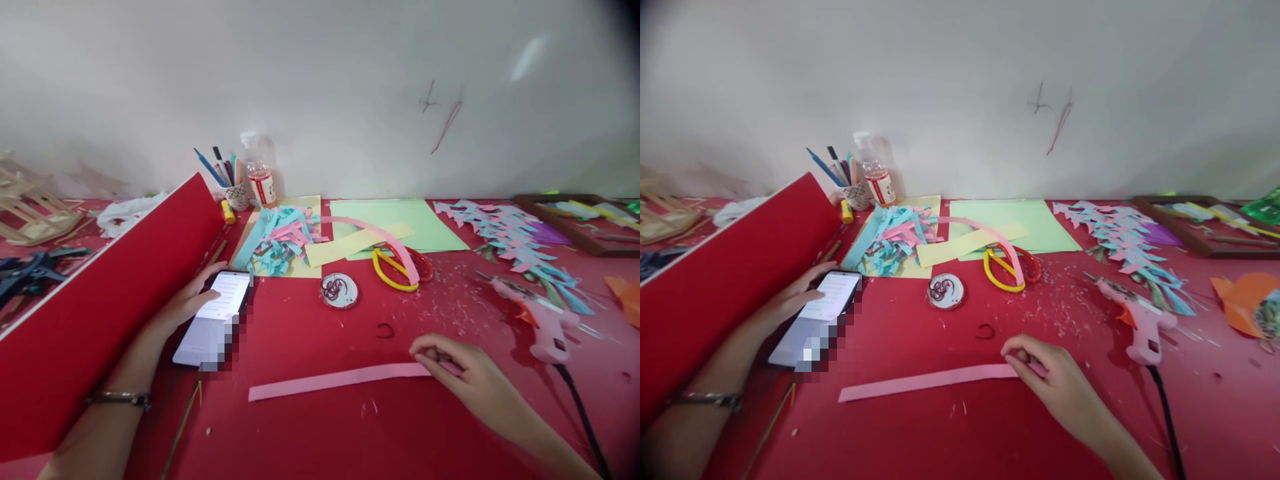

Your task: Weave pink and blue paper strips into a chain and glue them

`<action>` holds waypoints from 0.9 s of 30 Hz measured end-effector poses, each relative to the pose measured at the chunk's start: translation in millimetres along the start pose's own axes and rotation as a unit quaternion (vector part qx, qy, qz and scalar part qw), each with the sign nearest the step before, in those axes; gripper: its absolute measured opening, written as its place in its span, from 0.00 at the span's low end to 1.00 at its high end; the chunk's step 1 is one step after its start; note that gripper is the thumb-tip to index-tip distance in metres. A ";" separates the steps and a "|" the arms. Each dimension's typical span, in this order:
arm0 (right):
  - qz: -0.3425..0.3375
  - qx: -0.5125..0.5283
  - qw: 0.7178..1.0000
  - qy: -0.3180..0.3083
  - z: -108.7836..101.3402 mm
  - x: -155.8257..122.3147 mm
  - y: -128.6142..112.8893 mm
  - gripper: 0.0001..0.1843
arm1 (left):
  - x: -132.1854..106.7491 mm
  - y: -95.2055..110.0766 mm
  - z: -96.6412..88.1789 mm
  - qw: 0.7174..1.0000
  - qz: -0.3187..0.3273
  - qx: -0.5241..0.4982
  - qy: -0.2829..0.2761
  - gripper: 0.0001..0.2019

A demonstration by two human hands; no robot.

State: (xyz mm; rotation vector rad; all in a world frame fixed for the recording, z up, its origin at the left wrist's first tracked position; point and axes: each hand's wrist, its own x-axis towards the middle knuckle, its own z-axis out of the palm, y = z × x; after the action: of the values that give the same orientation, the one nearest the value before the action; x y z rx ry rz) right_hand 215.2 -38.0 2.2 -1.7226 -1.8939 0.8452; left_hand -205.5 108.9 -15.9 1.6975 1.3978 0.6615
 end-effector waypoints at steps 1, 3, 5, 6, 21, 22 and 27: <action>-0.002 0.000 1.000 0.000 0.1 0.0 0.6 0.12 | -0.3 1.2 0.5 1.000 -0.005 0.000 0.001 0.32; -0.005 -0.001 1.000 -0.002 0.5 0.0 1.8 0.11 | -0.7 3.5 1.3 1.000 -0.015 0.001 0.006 0.33; -0.006 -0.003 1.000 -0.001 0.8 0.2 2.7 0.10 | -1.3 6.7 2.0 1.000 -0.020 0.011 0.015 0.33; -0.005 -0.005 1.000 0.000 0.9 0.3 2.9 0.10 | -1.8 8.7 2.3 0.999 -0.024 0.016 0.018 0.34; -0.011 -0.035 0.999 0.012 1.4 2.4 7.3 0.11 | 4.0 3.8 6.2 0.994 -0.056 0.064 0.062 0.27; -0.015 -0.037 0.999 0.013 1.6 2.5 7.9 0.11 | 3.6 3.4 5.6 0.995 -0.055 0.061 0.060 0.26; -0.031 -0.040 0.998 0.027 2.6 2.2 10.1 0.10 | 1.2 5.0 4.5 0.997 -0.068 -0.002 0.032 0.30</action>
State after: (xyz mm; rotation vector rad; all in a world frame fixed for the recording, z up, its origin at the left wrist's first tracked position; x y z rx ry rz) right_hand 220.4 -35.8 -6.9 -1.7062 -1.9595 0.7016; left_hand -198.9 108.6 -14.1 1.5738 1.5406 0.6468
